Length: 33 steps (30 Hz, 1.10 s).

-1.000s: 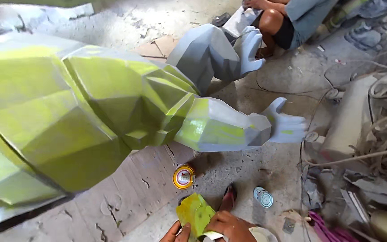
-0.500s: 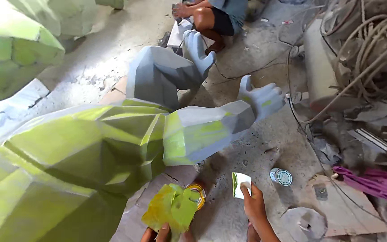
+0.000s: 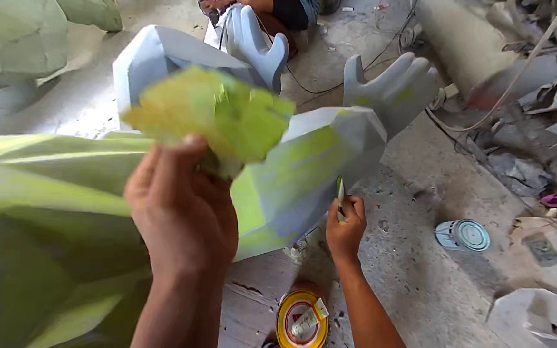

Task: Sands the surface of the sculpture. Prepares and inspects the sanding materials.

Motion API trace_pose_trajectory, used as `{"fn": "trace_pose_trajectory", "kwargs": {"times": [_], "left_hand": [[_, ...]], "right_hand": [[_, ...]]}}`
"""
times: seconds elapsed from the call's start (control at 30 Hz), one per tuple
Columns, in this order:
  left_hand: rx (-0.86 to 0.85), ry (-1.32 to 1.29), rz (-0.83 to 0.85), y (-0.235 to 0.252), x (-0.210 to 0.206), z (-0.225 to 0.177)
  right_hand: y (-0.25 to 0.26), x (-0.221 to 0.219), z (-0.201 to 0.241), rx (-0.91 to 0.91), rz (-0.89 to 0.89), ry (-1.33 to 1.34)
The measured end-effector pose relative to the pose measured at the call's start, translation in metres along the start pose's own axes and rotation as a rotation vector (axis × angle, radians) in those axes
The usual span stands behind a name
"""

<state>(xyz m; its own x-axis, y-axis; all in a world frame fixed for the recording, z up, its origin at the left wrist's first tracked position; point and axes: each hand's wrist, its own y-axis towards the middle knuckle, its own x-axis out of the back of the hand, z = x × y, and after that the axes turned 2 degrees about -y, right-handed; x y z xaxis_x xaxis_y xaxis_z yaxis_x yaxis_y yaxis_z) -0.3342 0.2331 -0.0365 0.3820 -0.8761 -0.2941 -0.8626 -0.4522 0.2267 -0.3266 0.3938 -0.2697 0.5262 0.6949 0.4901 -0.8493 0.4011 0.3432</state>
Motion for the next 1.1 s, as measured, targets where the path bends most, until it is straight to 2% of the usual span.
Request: {"fn": "trace_pose_trajectory", "kwargs": {"times": [0.17,0.27,0.4,0.53,0.7,0.8,0.87,0.93,1.03,1.1], "left_hand": [[-0.181,-0.190,0.092,0.030,-0.039,0.044],[-0.224,-0.231,0.182,0.032,-0.055,0.057],[-0.199,-0.189,0.347,0.021,-0.062,0.070],[-0.150,-0.144,0.447,0.005,-0.058,0.065],[-0.091,-0.095,0.520,-0.011,-0.042,0.050],[-0.071,-0.082,0.555,-0.019,-0.026,0.052],[-0.066,-0.052,0.605,-0.026,-0.014,0.057],[-0.040,-0.019,0.671,-0.030,-0.004,0.064],[0.054,0.001,0.760,-0.035,0.008,0.081],[0.098,-0.001,0.799,-0.041,0.009,0.095]], "right_hand": [[-0.036,-0.029,-0.021,0.192,0.021,-0.215],[-0.047,-0.033,-0.039,0.310,0.024,-0.216],[-0.054,-0.035,-0.066,0.471,0.015,-0.145],[-0.053,-0.033,-0.079,0.568,0.020,-0.112],[-0.040,-0.016,-0.065,0.494,-0.059,-0.015],[-0.050,-0.024,-0.055,0.513,0.046,-0.156],[-0.053,-0.022,-0.061,0.524,0.076,-0.160],[-0.044,0.000,-0.065,0.418,0.051,0.028],[-0.023,0.066,-0.059,0.181,-0.261,0.551],[-0.003,0.118,-0.045,0.033,-0.390,0.764]]}}
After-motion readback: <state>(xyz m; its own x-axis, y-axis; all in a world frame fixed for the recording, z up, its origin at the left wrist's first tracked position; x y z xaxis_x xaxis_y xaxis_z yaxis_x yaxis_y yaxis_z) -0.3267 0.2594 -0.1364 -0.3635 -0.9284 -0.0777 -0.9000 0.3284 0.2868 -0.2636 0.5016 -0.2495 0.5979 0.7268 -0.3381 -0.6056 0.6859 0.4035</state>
